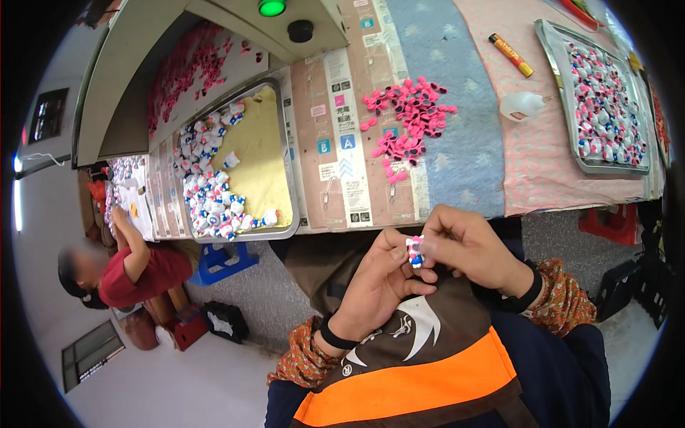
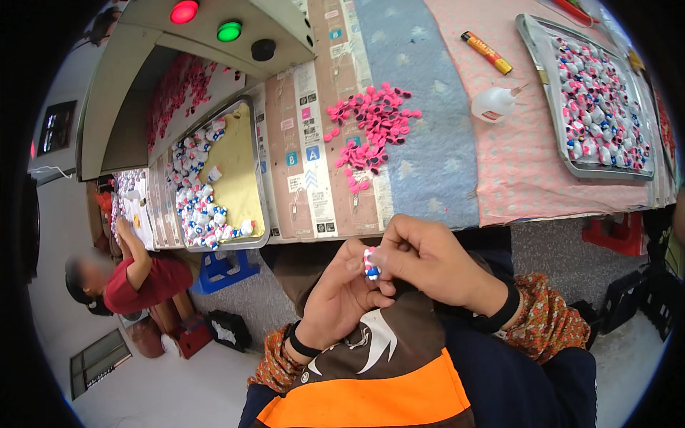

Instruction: Assembling small plastic components by applying adhesive and joining parts.

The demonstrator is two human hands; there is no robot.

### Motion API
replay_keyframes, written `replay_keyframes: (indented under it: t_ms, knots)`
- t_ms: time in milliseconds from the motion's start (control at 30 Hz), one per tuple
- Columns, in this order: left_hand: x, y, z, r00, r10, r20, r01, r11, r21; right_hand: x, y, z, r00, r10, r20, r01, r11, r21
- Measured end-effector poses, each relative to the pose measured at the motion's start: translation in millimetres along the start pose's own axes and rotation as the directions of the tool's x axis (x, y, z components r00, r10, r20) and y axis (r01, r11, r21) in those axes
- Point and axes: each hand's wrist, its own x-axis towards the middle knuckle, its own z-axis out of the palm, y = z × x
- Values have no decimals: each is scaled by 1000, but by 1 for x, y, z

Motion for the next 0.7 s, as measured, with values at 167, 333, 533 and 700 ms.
replay_keyframes:
  t_ms: [167, 333, 533, 700]
  knots:
    - [0, -5, 15, 973, 186, -135, -132, 933, 334, -1, 15, -2, 987, -157, -41, 149, 976, -157]
    - [4, 6, 29, 993, 117, -26, -91, 874, 477, -26, -19, -21, 962, -256, -98, 216, 928, -304]
    - [-6, 25, 18, 950, 310, -23, -239, 776, 584, -45, -55, -104, 558, -545, -626, 166, 812, -559]
    - [-11, 52, 10, 892, 449, -55, -317, 708, 631, -101, -47, -231, 315, -715, -624, -485, 443, -754]
